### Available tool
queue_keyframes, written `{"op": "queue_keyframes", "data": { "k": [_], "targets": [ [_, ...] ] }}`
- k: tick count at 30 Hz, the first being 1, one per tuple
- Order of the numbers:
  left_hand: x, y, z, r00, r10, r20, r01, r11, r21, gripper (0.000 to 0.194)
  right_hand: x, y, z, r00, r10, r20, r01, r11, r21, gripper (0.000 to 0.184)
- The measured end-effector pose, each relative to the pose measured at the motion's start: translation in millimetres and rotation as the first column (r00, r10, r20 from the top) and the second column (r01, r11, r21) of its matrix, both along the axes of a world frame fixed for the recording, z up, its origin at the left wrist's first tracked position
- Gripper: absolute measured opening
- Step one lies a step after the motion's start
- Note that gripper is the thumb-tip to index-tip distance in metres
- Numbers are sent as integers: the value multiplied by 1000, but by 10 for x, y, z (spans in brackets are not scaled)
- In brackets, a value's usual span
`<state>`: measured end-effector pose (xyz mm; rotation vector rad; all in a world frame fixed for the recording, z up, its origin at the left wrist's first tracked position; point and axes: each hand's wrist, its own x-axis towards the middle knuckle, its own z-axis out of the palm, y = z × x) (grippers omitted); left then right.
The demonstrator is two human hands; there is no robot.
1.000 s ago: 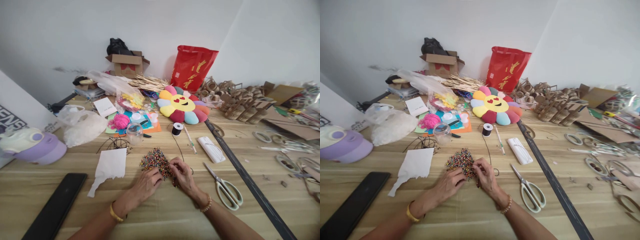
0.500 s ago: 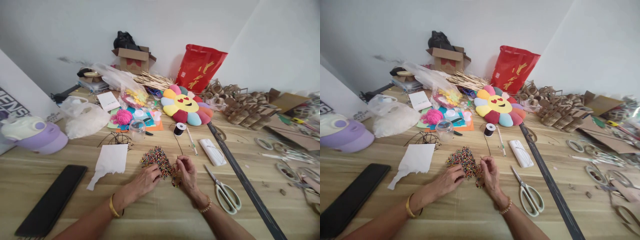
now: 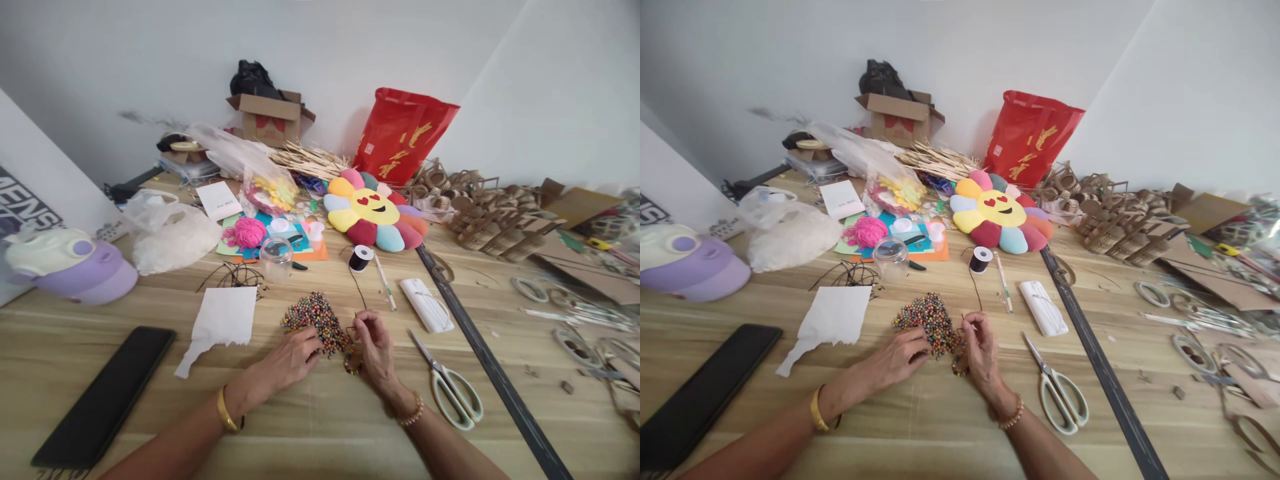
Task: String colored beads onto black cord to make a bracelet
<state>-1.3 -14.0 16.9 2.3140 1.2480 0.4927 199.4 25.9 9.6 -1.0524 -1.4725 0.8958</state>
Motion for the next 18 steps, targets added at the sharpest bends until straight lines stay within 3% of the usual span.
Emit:
{"op": "queue_keyframes", "data": {
  "k": [5, 8, 11, 14, 18],
  "targets": [
    [-21, 6, -26, 1000, -14, 23, 14, 1000, -11, 22, 8, -20, -6, 987, 69, 144, -85, 990, 111, 13],
    [-32, 5, -63, 998, -13, 62, 13, 1000, 8, 21, 1, -34, 31, 958, 144, 246, -204, 949, 239, 11],
    [-21, 16, -71, 995, 18, 99, -20, 1000, 19, 21, -7, -44, 70, 919, 203, 339, -305, 909, 283, 11],
    [5, 42, -34, 982, 89, 169, -86, 996, -28, 17, -12, -55, 84, 883, 244, 401, -367, 891, 268, 11],
    [30, 79, 37, 916, 265, 302, -216, 959, -184, 13, -8, -64, 37, 850, 287, 442, -428, 865, 261, 8]
  ]
}}
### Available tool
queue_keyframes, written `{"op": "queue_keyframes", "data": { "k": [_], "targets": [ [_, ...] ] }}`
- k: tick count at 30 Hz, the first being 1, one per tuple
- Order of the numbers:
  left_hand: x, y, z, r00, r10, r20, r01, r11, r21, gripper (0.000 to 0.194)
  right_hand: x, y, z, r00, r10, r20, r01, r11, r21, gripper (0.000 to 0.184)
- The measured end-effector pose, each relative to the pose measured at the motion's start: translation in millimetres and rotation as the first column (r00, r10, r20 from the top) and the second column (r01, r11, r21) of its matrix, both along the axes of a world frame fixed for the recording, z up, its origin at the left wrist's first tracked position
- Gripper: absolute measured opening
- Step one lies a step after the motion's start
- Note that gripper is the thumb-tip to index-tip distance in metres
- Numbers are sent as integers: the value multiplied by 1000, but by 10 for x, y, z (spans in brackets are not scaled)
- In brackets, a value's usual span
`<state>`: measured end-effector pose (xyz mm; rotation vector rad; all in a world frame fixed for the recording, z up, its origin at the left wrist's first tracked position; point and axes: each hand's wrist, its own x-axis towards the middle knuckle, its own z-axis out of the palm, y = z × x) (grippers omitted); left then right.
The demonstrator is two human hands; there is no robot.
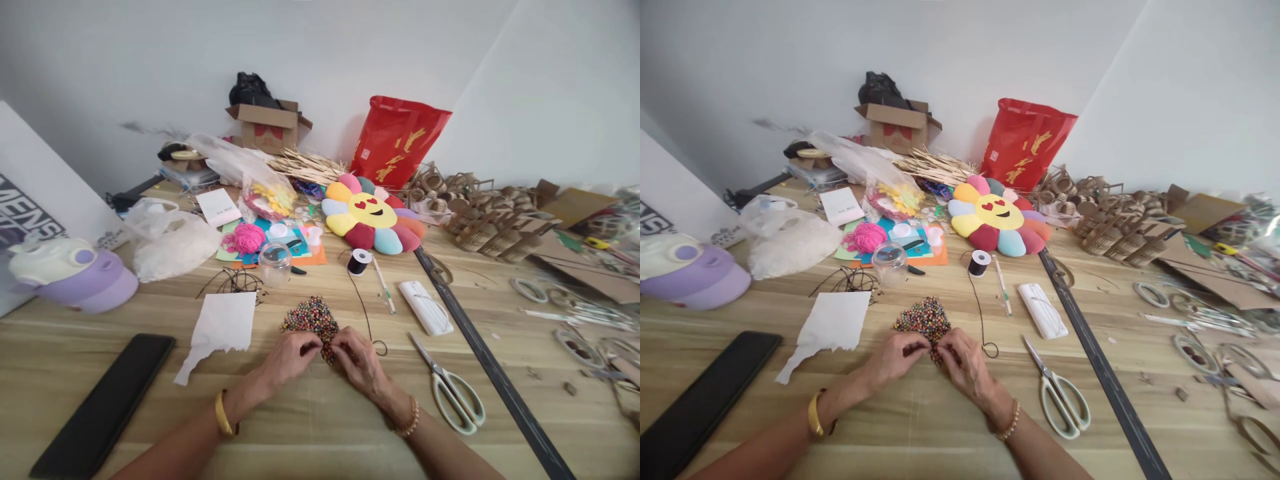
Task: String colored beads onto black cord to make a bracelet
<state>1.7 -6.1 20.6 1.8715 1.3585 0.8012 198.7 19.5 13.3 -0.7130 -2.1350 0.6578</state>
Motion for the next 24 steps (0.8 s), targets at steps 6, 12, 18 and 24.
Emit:
{"op": "queue_keyframes", "data": {
  "k": [6, 12, 18, 24],
  "targets": [
    [3, 36, 15, 964, 97, 249, -64, 989, -137, 10, 10, 11, -100, 998, 50, 49, -49, 999, -17, 7],
    [-42, 65, -6, 919, 109, 380, -25, 976, -218, 9, -9, 8, -81, 997, 40, 64, -39, 999, -26, 10],
    [-56, 76, -7, 883, 129, 450, 7, 958, -288, 15, -17, 4, -31, 995, 38, 89, -32, 997, -69, 10],
    [-44, 67, 11, 884, 128, 450, 12, 955, -295, 10, -18, 0, -23, 994, 34, 106, -25, 995, -92, 11]
  ]
}}
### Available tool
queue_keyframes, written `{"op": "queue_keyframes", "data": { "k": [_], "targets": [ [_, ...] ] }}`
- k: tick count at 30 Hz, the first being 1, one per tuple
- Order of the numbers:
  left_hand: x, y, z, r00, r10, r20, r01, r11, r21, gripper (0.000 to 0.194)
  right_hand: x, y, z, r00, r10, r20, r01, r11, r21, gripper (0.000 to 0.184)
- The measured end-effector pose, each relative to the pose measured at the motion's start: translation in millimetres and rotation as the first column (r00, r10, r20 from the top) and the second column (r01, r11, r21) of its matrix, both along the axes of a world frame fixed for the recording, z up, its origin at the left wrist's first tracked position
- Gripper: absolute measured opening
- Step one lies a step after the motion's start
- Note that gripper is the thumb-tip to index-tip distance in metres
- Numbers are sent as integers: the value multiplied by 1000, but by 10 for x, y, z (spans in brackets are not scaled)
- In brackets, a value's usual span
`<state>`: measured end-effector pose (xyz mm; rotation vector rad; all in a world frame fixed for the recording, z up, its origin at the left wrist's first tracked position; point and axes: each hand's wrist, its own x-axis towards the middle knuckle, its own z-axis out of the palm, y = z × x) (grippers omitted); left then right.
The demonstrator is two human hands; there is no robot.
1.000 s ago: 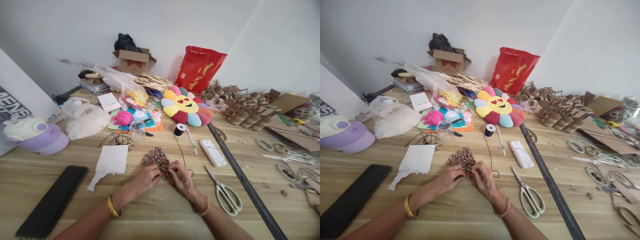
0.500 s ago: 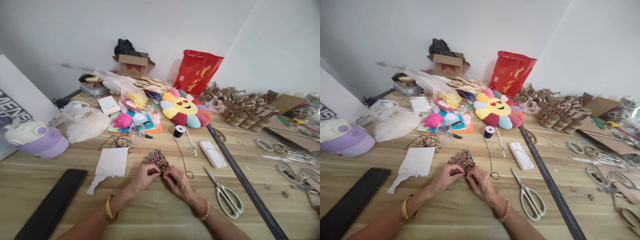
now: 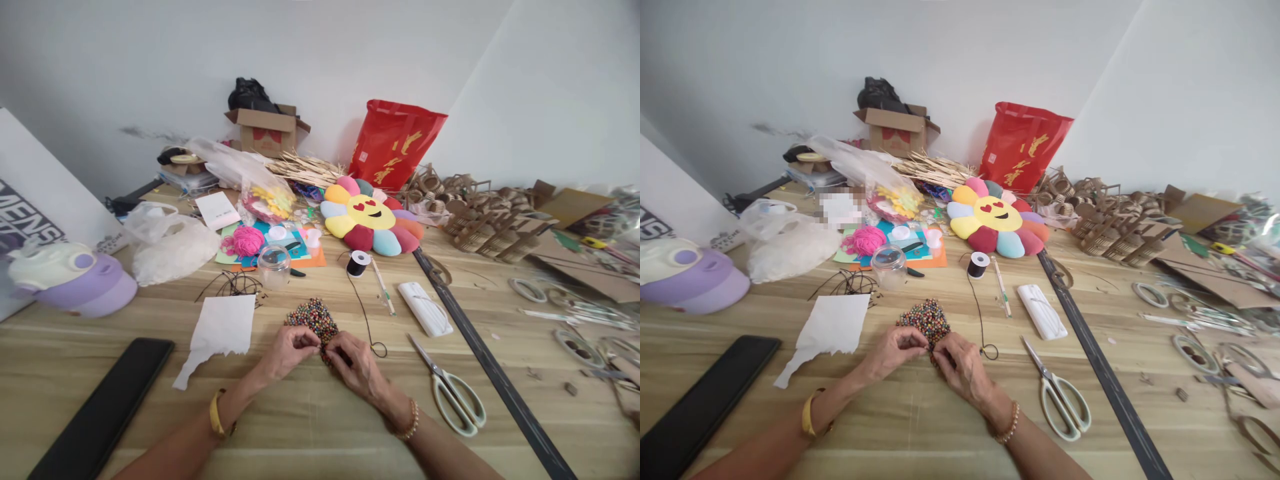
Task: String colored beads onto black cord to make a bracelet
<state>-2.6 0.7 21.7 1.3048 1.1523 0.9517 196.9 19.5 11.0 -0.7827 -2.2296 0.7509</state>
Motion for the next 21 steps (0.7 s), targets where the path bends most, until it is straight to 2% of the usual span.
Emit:
{"op": "queue_keyframes", "data": {
  "k": [21],
  "targets": [
    [6, -2, -36, 1000, 4, -18, -3, 1000, 19, 10, 1, 8, -20, 999, 9, 36, -10, 1000, 11, 12]
  ]
}}
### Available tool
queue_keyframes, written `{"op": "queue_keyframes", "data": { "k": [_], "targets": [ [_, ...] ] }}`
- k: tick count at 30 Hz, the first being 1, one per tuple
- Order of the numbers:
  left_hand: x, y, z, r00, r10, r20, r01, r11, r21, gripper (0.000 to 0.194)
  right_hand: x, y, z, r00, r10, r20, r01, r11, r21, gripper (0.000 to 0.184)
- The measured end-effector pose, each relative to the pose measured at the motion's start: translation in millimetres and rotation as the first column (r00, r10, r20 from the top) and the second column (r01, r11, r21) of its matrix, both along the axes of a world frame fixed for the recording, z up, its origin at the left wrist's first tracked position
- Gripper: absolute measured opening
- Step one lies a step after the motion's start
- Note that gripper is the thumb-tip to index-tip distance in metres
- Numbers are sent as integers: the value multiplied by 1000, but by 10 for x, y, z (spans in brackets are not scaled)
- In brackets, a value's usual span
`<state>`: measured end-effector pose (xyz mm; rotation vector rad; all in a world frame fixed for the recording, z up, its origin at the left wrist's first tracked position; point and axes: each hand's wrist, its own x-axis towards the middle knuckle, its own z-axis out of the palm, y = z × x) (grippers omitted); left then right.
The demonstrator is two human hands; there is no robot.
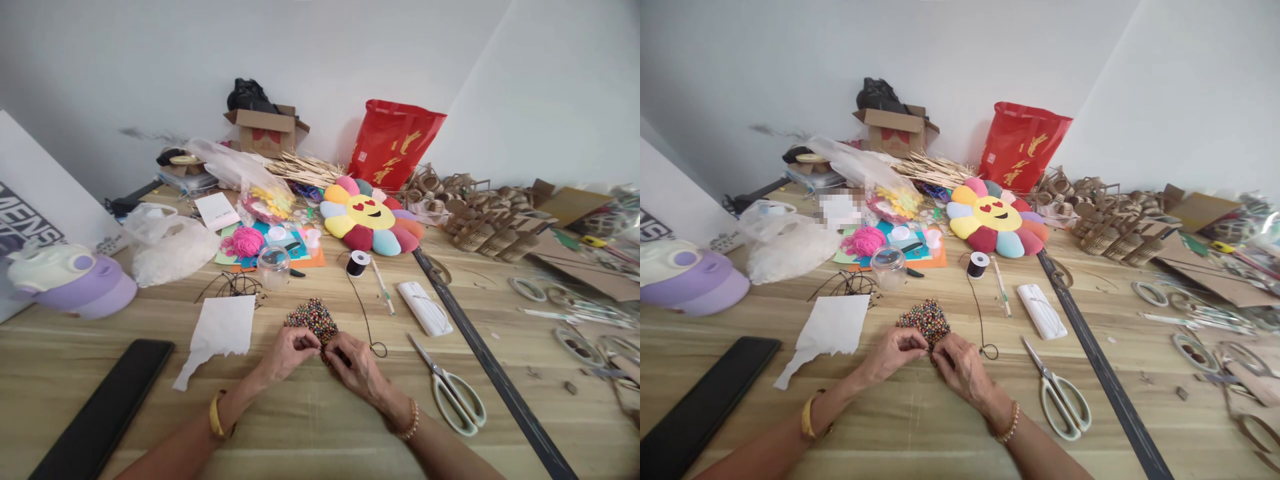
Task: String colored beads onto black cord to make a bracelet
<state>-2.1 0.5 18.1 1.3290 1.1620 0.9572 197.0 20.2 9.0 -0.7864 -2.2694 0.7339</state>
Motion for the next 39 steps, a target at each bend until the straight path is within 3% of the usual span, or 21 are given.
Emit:
{"op": "queue_keyframes", "data": {
  "k": [39],
  "targets": [
    [28, -13, -58, 999, -8, -54, 9, 1000, 25, 7, 10, -7, -36, 996, 33, -82, -35, 999, -25, 5]
  ]
}}
